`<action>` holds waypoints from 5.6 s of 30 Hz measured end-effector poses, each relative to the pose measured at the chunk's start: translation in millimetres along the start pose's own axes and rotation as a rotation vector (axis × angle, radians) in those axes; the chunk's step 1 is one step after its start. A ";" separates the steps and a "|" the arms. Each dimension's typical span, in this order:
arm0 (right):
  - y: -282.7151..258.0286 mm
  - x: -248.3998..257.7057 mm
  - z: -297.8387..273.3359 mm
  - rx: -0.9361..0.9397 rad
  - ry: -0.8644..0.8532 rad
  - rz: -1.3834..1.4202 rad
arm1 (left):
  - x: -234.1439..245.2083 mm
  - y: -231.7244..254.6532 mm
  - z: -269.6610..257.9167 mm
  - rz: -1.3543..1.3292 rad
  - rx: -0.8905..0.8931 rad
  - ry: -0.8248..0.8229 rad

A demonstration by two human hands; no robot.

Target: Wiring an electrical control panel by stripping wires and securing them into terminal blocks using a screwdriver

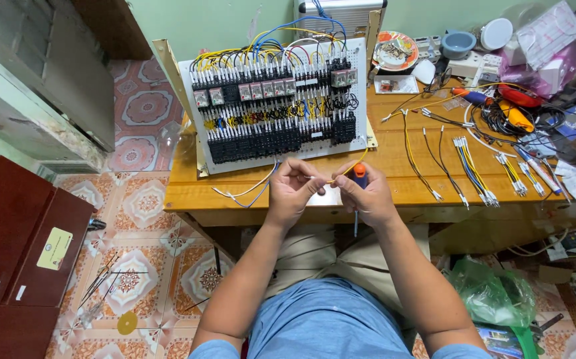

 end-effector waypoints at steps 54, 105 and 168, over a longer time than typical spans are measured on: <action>39.3 71.8 7.2 -0.151 0.355 -0.113 | 26.0 -52.8 2.5 0.753 0.211 -0.279; 32.1 71.6 -5.3 -0.065 0.349 -0.061 | 40.5 -41.9 -0.6 0.825 0.203 -0.145; -118.5 331.2 -180.4 -0.568 0.603 -1.267 | -5.7 -39.3 -2.6 1.101 0.074 -0.486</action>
Point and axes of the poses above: each hand's wrist, its own z-axis towards the middle knuckle, its own x-axis out of the back of the hand, y = z × x, the point moved 8 cm from there along z, towards the middle knuckle, and after that the axes turned 12 degrees about -y, right-handed, at the moved point
